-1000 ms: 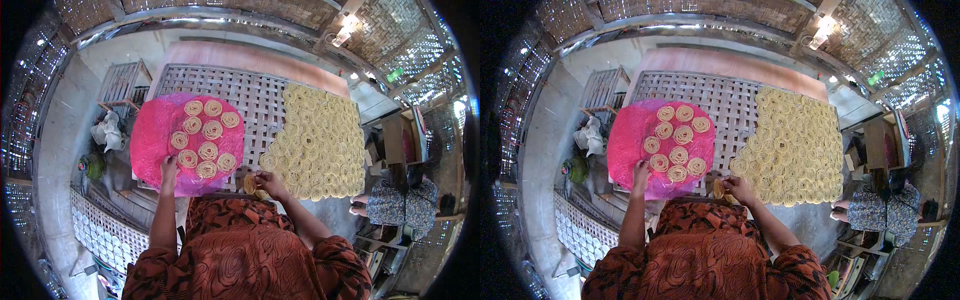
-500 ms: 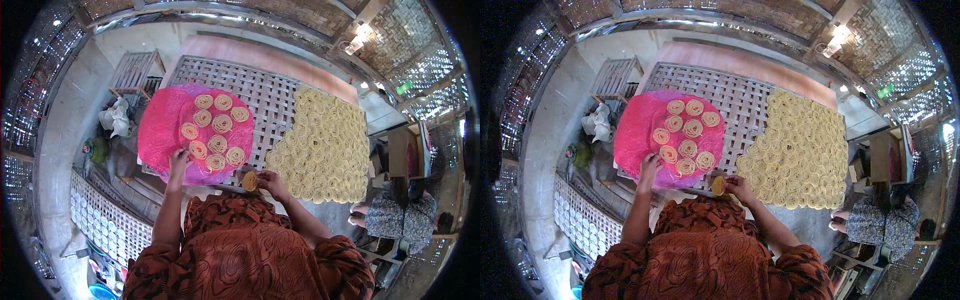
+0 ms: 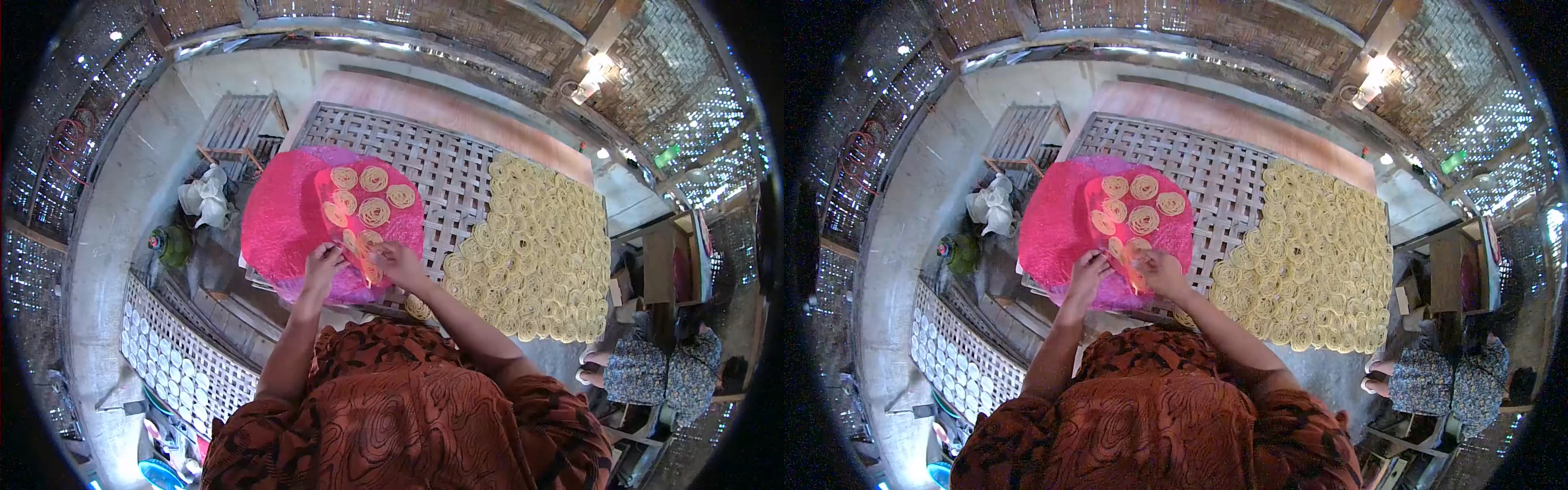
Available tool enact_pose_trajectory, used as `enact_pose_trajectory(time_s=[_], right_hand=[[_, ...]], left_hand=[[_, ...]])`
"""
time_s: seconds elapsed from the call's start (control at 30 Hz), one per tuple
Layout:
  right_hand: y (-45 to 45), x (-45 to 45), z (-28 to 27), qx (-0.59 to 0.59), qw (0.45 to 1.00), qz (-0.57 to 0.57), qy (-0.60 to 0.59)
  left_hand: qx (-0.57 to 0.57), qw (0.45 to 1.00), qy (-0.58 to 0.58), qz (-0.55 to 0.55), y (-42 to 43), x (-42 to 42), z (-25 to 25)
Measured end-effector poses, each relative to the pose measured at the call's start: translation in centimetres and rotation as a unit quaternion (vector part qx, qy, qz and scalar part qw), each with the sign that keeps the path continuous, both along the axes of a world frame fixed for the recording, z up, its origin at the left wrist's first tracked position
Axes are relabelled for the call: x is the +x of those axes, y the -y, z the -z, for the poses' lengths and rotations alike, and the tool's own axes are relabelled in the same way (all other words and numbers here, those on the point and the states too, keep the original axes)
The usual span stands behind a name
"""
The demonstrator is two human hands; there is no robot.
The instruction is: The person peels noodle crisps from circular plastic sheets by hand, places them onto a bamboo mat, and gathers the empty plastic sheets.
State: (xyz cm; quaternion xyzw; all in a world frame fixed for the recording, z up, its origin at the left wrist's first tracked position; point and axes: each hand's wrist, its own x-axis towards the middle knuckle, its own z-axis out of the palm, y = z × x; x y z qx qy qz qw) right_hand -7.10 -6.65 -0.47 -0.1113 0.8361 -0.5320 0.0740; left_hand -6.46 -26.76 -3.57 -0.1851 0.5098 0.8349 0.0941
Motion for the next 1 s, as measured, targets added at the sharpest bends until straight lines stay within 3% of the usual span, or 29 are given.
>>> enact_pose_trajectory(time_s=[0.07, 0.17, 0.23, 0.27, 0.3, 0.37, 0.43, 0.5, 0.57, 0.63, 0.67, 0.8, 0.87, 0.93, 0.97, 1.0], right_hand=[[2.6, -1.3, -1.1, -0.047, 0.999, 0.005, -0.008], [3.3, -2.4, 0.2, 0.010, 0.999, -0.032, 0.010], [1.4, -2.7, 2.8, -0.212, 0.968, 0.024, 0.135], [0.3, -2.8, 3.1, -0.310, 0.923, 0.034, 0.226], [-1.2, -2.6, 3.3, -0.307, 0.924, 0.034, 0.226], [-3.6, -2.5, 3.1, -0.438, 0.830, 0.049, 0.341], [-3.5, -2.4, 3.4, -0.400, 0.847, 0.048, 0.348], [-1.2, -1.8, 2.5, -0.227, 0.915, 0.028, 0.331], [1.1, -1.3, 2.0, -0.225, 0.924, -0.018, 0.308], [3.2, -1.1, 2.7, -0.044, 0.984, -0.098, 0.141], [3.7, -1.3, 3.2, 0.025, 0.993, -0.069, 0.091], [-0.1, -1.3, 3.8, -0.068, 0.992, -0.058, 0.085], [-3.0, -1.9, 3.6, -0.274, 0.929, 0.074, 0.240], [-7.1, -1.7, 3.0, -0.164, 0.968, 0.070, 0.177], [-8.2, -0.5, -1.6, -0.001, 0.990, 0.037, 0.138], [-9.8, -0.4, -0.9, 0.070, 0.990, 0.015, 0.124]], left_hand=[[-0.015, 0.998, -0.032, 0.045, -0.8, -0.1, -0.2], [0.032, 0.999, -0.009, 0.025, 0.2, 0.4, 0.2], [0.039, 0.999, -0.002, 0.022, 1.1, 1.0, 0.6], [0.046, 0.999, 0.011, 0.020, 1.5, 1.3, 0.8], [0.049, 0.999, 0.010, 0.020, 1.8, 1.8, 1.1], [0.058, 0.998, 0.030, -0.019, 2.5, 2.2, 1.5], [0.080, 0.997, 0.021, -0.012, 2.9, 2.4, 2.5], [0.099, 0.995, 0.013, -0.001, 2.5, 2.3, 2.9], [0.075, 0.997, 0.017, 0.007, 1.5, 2.1, 2.5], [0.082, 0.997, 0.002, 0.015, 0.7, 1.9, 2.0], [0.089, 0.996, -0.012, 0.023, 0.7, 1.9, 1.7], [0.050, 0.999, -0.004, 0.022, 1.8, 1.6, 1.4], [0.011, 0.999, 0.013, -0.037, 3.6, 1.6, 2.0], [0.013, 0.998, 0.028, -0.054, 5.9, 1.3, 2.9], [0.012, 0.997, 0.041, -0.068, 6.8, 1.3, 3.3], [0.014, 0.997, 0.043, -0.067, 7.1, 1.4, 3.6]])
